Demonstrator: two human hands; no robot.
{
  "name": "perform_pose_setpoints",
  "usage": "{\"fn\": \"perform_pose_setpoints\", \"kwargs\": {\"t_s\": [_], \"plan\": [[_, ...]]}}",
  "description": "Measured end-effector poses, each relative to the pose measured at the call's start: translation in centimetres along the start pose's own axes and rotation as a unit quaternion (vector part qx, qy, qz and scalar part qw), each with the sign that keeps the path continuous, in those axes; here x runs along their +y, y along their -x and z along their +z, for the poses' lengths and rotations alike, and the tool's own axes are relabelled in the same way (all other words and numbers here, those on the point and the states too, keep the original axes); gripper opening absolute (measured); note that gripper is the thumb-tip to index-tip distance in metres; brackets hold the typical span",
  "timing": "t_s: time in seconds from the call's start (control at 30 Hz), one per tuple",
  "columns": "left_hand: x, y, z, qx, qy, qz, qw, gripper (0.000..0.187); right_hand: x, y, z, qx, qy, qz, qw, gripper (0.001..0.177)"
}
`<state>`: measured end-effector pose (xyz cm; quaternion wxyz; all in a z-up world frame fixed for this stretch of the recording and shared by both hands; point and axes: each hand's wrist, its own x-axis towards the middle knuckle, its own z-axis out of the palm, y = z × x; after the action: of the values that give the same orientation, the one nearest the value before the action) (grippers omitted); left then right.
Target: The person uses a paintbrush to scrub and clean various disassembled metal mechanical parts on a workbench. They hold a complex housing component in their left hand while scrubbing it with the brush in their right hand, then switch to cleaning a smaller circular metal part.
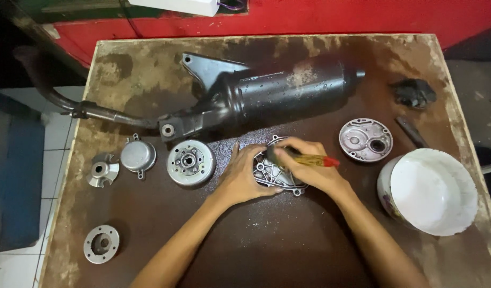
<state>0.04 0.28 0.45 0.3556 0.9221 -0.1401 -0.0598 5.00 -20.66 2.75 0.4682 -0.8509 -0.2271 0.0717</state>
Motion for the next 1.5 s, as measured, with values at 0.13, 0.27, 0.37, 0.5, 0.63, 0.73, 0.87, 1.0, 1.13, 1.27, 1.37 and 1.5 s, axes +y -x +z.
{"fn": "perform_pose_setpoints", "kwargs": {"t_s": [0.13,0.27,0.37,0.5,0.63,0.73,0.87,1.0,1.13,1.27,1.37,1.5], "plan": [[-0.3,-0.1,0.4,-0.009,-0.007,-0.012,1.0,0.124,-2.0,-0.1,-0.6,-0.1,0.039,0.173,0.979,0.023],[0.0,-0.2,0.0,-0.008,-0.011,-0.012,1.0,0.121,0.8,0.0,0.2,0.022,0.027,-0.074,0.997,0.02],[0.1,0.0,0.0,-0.005,-0.011,-0.009,1.0,0.12,1.7,0.0,0.2,0.009,0.03,-0.064,0.997,0.018],[0.3,-0.1,-0.2,-0.006,0.009,-0.006,1.0,0.116,-0.8,0.0,-0.2,0.005,0.056,0.008,0.998,0.021],[-0.4,0.0,0.5,0.01,-0.008,0.009,1.0,0.122,-2.8,-0.1,-1.2,-0.163,-0.024,0.146,0.975,0.022],[-0.2,0.2,0.2,0.016,-0.007,0.006,1.0,0.116,-1.8,0.0,-0.9,0.073,0.025,0.036,0.996,0.022],[0.0,0.2,-0.1,-0.007,-0.001,0.008,1.0,0.125,-2.5,0.0,-1.0,-0.023,-0.01,0.037,0.999,0.019],[-0.2,0.5,-0.1,0.001,-0.015,0.033,0.999,0.126,-2.6,0.1,-0.2,0.076,-0.019,0.033,0.996,0.021],[-0.9,0.9,0.7,-0.003,-0.033,0.041,0.999,0.128,-2.9,0.4,-0.2,-0.097,0.004,0.102,0.99,0.021],[-1.1,1.2,1.3,-0.008,-0.031,0.057,0.998,0.113,-2.8,0.9,0.1,0.059,0.045,0.012,0.997,0.019],[0.6,2.0,0.3,-0.042,-0.009,0.004,0.999,0.109,-4.0,1.5,0.0,0.005,0.049,0.033,0.998,0.019],[-0.4,5.4,1.2,0.032,0.058,0.051,0.997,0.11,-5.3,2.8,1.0,-0.024,0.053,-0.008,0.998,0.019]]}}
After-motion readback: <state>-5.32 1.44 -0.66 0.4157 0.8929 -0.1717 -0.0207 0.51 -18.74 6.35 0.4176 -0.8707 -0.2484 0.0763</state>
